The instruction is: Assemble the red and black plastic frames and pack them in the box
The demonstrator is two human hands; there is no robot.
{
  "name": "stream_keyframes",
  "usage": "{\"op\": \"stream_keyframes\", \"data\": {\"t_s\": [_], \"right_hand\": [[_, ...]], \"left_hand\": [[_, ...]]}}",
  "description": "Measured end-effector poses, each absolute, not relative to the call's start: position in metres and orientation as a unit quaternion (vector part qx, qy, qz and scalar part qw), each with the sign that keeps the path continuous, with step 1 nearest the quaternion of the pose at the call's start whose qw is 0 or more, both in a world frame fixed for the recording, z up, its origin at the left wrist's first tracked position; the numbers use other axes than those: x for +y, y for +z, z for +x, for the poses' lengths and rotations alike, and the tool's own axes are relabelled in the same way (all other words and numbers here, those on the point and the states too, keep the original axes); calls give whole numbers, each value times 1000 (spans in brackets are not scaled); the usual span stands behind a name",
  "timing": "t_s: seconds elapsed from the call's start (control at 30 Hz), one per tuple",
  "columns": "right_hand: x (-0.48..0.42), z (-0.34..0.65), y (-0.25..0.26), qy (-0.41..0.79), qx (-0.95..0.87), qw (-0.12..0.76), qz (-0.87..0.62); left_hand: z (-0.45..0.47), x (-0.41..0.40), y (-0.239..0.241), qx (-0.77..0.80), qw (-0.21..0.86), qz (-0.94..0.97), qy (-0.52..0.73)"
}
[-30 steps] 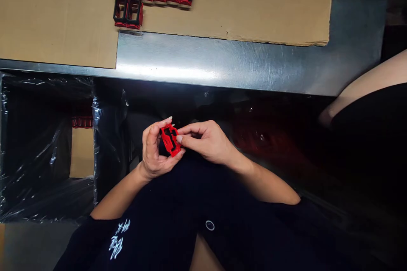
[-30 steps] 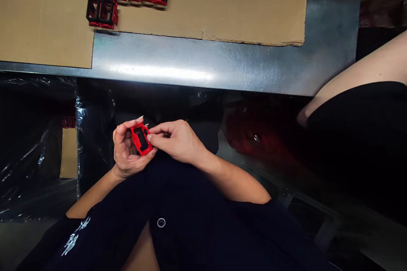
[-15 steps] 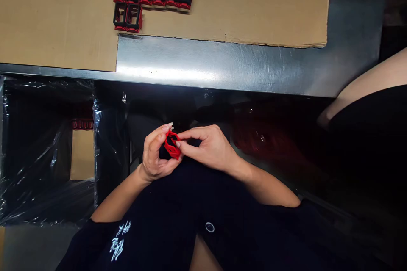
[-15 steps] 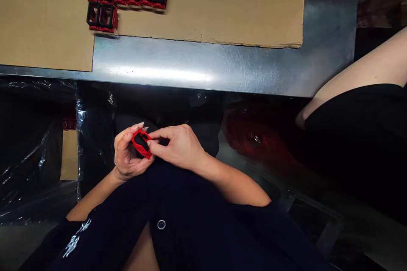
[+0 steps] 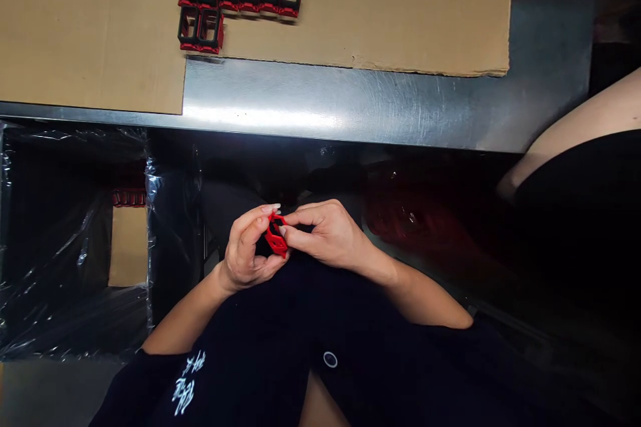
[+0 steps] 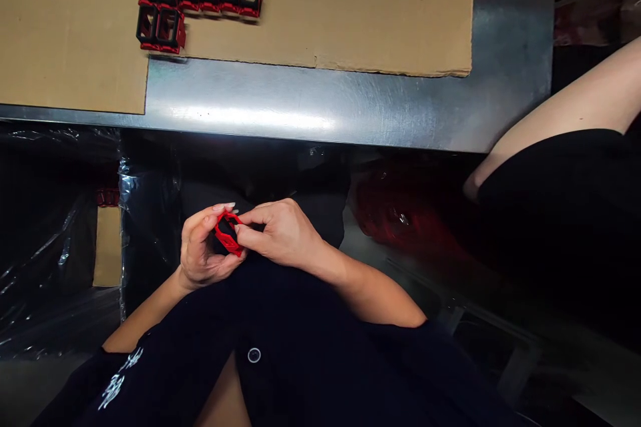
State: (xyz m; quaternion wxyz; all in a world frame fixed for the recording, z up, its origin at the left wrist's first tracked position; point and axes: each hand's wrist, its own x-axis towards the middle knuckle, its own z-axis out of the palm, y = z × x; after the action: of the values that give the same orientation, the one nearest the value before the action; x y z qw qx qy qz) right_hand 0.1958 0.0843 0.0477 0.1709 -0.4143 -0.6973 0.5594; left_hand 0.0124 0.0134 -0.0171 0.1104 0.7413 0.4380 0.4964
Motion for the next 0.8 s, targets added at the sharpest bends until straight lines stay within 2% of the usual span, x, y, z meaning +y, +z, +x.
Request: {"op": "stream_keyframes", "data": {"t_s": [0.27, 0.47, 0.8], "right_hand": [[89, 203, 48, 607, -690, 138, -368], [89, 202, 47, 602, -683, 104, -401], [96, 210, 54, 659, -662, 87, -346]], "left_hand": [[14, 16, -11, 442, 88, 751, 483], [11, 17, -12, 424, 72, 768, 475], [13, 15, -9, 434, 104, 759, 474]]}}
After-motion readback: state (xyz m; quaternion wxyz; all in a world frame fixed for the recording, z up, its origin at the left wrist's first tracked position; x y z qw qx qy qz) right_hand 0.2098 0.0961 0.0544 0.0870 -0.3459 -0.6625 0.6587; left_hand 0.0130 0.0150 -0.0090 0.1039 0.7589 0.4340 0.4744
